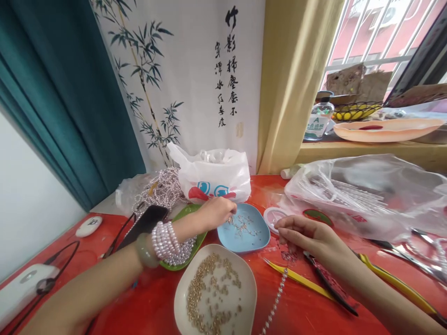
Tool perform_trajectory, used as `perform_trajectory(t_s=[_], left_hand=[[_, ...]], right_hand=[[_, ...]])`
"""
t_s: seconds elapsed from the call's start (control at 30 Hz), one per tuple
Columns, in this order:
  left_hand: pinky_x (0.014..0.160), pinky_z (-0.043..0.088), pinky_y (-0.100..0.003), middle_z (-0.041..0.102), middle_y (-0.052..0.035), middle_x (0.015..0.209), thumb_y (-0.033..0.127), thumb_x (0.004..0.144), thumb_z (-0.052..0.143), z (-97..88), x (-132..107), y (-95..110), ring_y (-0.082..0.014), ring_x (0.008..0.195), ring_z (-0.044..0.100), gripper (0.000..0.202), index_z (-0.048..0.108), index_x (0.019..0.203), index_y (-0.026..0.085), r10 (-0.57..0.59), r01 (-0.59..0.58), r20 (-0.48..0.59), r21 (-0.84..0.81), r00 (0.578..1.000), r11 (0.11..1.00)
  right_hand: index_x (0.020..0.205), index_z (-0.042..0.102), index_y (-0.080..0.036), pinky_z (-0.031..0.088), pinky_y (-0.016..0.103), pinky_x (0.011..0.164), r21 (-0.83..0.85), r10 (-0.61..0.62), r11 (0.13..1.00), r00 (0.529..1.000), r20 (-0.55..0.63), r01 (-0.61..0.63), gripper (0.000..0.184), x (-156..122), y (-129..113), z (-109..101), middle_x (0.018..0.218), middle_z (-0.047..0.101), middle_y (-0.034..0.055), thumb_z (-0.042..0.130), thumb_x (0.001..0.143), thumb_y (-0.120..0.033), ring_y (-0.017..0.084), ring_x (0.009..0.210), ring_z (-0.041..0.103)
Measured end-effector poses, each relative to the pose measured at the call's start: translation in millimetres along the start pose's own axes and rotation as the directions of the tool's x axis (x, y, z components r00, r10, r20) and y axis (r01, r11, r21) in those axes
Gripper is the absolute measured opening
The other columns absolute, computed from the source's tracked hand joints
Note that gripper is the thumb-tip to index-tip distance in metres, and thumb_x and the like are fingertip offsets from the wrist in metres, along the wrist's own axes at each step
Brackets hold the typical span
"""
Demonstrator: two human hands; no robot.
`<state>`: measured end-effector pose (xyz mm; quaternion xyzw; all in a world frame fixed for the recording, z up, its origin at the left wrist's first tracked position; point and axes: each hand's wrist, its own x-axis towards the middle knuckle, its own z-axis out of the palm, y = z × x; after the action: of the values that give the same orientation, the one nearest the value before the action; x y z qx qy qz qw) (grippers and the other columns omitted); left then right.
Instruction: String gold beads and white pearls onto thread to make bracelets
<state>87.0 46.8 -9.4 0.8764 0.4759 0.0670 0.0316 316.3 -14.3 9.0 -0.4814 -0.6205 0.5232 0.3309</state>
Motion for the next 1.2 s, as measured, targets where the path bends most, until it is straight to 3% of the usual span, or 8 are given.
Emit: perform_trajectory(t_s=[0.23,0.67,0.8,0.93,1.03,1.13,1.17,1.2], left_hand=[[0.067,0.045,-0.027,0.067,-0.0070,0.081,0.009,0.074,0.046,27.9,30,0,-0.0198,0.078,0.062,0.024,0.065,0.085,0.018,0.020,-0.020,-0.015,-0.015,1.000,1.000],[0.071,0.044,-0.031,0.064,-0.0118,0.076,0.007,0.069,0.049,25.8,45,9,-0.0239,0.081,0.060,0.015,0.062,0.065,0.013,0.025,-0.021,0.086,-0.056,0.996,0.998],[0.073,0.044,-0.033,0.065,-0.0117,0.077,0.007,0.065,0.051,23.0,44,10,-0.0250,0.081,0.060,0.011,0.061,0.064,0.012,0.012,0.002,0.072,-0.195,0.997,0.981],[0.065,0.047,-0.025,0.067,-0.0077,0.081,0.020,0.075,0.048,13.8,30,14,-0.0165,0.073,0.062,0.015,0.060,0.081,0.012,-0.001,0.032,0.072,-0.438,0.997,0.898],[0.063,0.048,-0.021,0.066,-0.0092,0.088,0.026,0.080,0.045,4.6,14,21,-0.0121,0.073,0.061,0.021,0.056,0.087,0.010,-0.052,0.089,0.074,-0.684,0.996,0.725],[0.059,0.046,-0.019,0.063,-0.0054,0.078,0.020,0.069,0.060,-2.8,-1,30,-0.0079,0.063,0.057,0.011,0.056,0.074,0.011,-0.175,0.196,0.172,-0.973,0.969,0.125],[0.056,0.044,-0.017,0.062,-0.0033,0.073,0.018,0.066,0.064,-4.2,-5,33,-0.0066,0.060,0.055,0.012,0.056,0.071,0.011,-0.183,0.202,0.205,-0.979,0.961,-0.036],[0.054,0.043,-0.016,0.061,-0.0017,0.070,0.017,0.064,0.066,-5.0,-9,36,-0.0057,0.058,0.054,0.012,0.056,0.069,0.011,-0.180,0.199,0.221,-0.971,0.959,-0.132]], right_hand=[[0.069,0.055,-0.018,0.037,0.022,0.049,-0.024,-0.043,0.999,0.999,0.029,0.044,0.027,2,2,-5,0.059,0.048,-0.0035,0.056,0.070,-0.044,0.009,0.049,0.043],[0.071,0.054,-0.016,0.035,0.021,0.050,-0.014,-0.050,0.999,0.997,0.059,0.050,0.023,3,3,-8,0.061,0.047,-0.0036,0.053,0.076,-0.039,0.007,0.052,0.042],[0.071,0.054,-0.016,0.035,0.021,0.051,-0.008,-0.056,0.998,0.997,0.061,0.057,0.022,3,5,-11,0.062,0.048,-0.0035,0.053,0.077,-0.038,0.007,0.052,0.042],[0.073,0.053,-0.017,0.036,0.020,0.049,0.023,-0.064,0.998,0.995,0.078,0.062,0.021,4,6,-12,0.062,0.049,-0.0034,0.053,0.077,-0.037,0.007,0.051,0.042],[0.072,0.054,-0.016,0.036,0.020,0.050,0.017,-0.072,0.997,0.995,0.072,0.071,0.020,3,3,-11,0.062,0.049,-0.0034,0.053,0.076,-0.036,0.007,0.051,0.043],[0.071,0.053,-0.016,0.035,0.020,0.049,0.019,-0.050,0.999,0.997,0.065,0.049,0.021,0,-1,-6,0.058,0.049,-0.0037,0.053,0.075,-0.037,0.007,0.049,0.044],[0.072,0.053,-0.016,0.035,0.020,0.048,0.030,-0.041,0.999,0.997,0.070,0.039,0.021,-2,-2,-4,0.056,0.050,-0.0039,0.053,0.075,-0.037,0.008,0.048,0.044],[0.072,0.052,-0.016,0.035,0.020,0.047,0.042,-0.038,0.999,0.996,0.076,0.035,0.021,-4,-4,-2,0.055,0.050,-0.0040,0.052,0.075,-0.037,0.008,0.047,0.045]])
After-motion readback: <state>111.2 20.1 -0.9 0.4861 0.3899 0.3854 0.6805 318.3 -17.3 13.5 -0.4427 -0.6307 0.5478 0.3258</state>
